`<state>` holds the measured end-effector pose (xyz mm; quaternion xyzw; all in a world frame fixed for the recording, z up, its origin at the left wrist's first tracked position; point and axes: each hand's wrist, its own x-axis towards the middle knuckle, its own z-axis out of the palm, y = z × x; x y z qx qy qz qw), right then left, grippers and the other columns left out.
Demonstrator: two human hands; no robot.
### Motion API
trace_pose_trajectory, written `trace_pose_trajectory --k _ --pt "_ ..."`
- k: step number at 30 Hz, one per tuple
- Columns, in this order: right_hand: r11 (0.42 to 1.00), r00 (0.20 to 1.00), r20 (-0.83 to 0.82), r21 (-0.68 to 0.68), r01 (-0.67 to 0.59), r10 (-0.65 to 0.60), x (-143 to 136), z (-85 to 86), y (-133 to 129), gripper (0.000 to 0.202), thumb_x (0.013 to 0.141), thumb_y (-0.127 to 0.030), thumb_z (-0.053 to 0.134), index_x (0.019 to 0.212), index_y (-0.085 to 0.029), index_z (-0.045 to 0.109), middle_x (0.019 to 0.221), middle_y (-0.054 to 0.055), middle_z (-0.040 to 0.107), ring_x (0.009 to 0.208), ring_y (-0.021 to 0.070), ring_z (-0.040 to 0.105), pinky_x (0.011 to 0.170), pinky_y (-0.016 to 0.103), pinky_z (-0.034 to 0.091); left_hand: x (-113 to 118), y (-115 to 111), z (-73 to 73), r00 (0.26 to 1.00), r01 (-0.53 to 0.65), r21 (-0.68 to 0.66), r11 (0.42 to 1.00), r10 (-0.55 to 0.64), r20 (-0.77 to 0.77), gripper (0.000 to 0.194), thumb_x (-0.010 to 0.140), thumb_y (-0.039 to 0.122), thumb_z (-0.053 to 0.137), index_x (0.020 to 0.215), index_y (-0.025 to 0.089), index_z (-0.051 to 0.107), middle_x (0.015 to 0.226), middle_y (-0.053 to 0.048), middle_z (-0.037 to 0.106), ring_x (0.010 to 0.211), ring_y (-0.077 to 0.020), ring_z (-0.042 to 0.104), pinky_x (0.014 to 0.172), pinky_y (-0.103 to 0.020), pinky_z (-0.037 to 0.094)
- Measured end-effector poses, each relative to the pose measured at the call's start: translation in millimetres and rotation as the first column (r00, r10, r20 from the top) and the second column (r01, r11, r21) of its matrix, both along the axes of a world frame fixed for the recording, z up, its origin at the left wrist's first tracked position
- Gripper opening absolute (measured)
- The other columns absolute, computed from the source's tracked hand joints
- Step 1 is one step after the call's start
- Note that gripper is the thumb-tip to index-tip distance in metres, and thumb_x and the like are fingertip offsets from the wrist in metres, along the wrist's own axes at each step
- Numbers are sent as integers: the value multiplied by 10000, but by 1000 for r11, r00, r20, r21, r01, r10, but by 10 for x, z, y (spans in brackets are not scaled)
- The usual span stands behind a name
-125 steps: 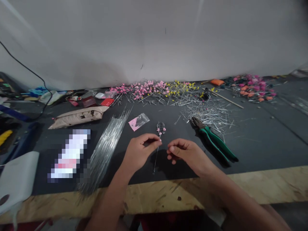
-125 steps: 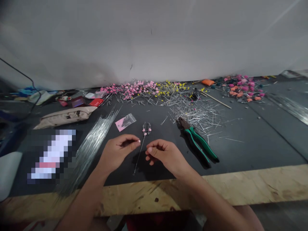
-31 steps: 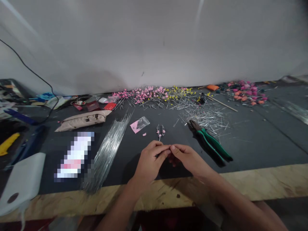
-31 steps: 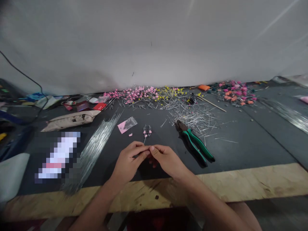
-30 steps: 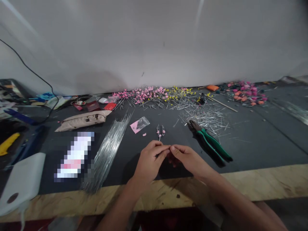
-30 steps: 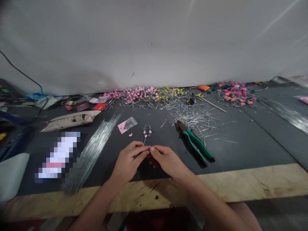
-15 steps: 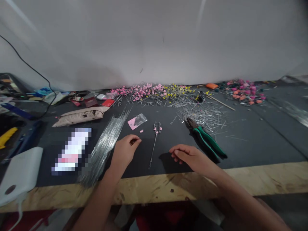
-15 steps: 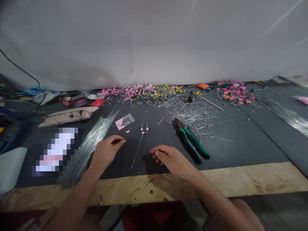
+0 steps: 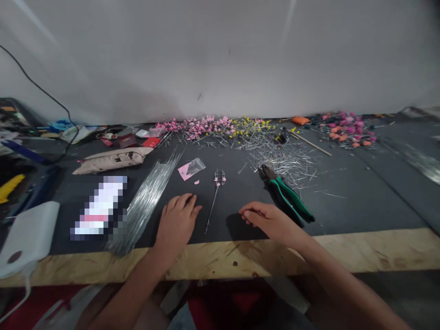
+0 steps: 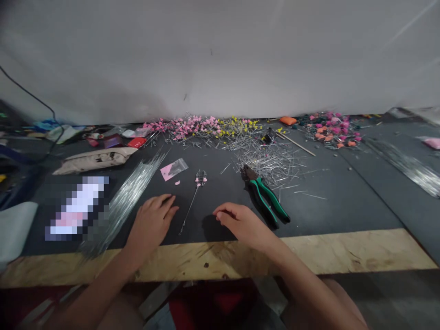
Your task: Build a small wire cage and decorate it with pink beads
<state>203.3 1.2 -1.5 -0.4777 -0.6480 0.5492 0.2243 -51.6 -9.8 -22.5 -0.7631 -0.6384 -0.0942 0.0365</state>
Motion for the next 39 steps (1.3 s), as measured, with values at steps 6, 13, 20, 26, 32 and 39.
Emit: trace_pose_trajectory --k 6,13,20,26,32,39 --pt "1000 1000 -20 -13 -11 10 12 0 -14 221 853 -311 450 940 -196 617 866 30 642 790 151 584 693 268 437 -38 -319 -90 998 -53 -45 998 52 -29 429 894 355 361 1257 161 485 1335 -103 472 1237 -296 358 977 -475 304" --pt "1000 1000 -9 -17 -9 9 8 -31 -3 210 850 -323 458 940 -212 613 858 25 637 792 153 583 688 268 438 -78 -273 -19 993 -17 -57 998 24 116 251 860 346 450 866 228 672 978 -62 636 920 -235 553 826 -404 413" --pt "1000 1000 4 -6 -19 19 15 -35 11 208 847 -312 461 944 -213 617 857 24 640 778 148 578 666 258 431 -103 -278 56 963 -80 -96 992 101 251 264 864 372 426 849 226 645 882 -36 685 830 -216 608 738 -335 447" --pt "1000 1000 21 17 -19 19 7 3 8 214 849 -326 458 942 -215 616 831 15 641 763 145 571 655 252 418 -49 15 223 898 -194 -98 976 217 383 229 833 392 477 881 228 629 833 -7 698 696 -179 636 635 -269 457" --pt "998 1000 20 56 -23 22 -13 46 14 200 847 -310 460 922 -219 622 833 6 646 779 147 576 679 254 417 3 317 102 937 -72 -56 996 86 339 272 879 315 395 974 186 615 962 -65 680 869 -212 625 750 -309 453" --pt "996 999 29 74 -42 40 -76 94 -3 213 852 -331 460 922 -224 630 830 10 652 765 151 582 659 255 420 56 367 -50 987 38 45 998 -44 155 276 885 324 415 873 191 657 879 -66 650 858 -214 577 778 -325 435"
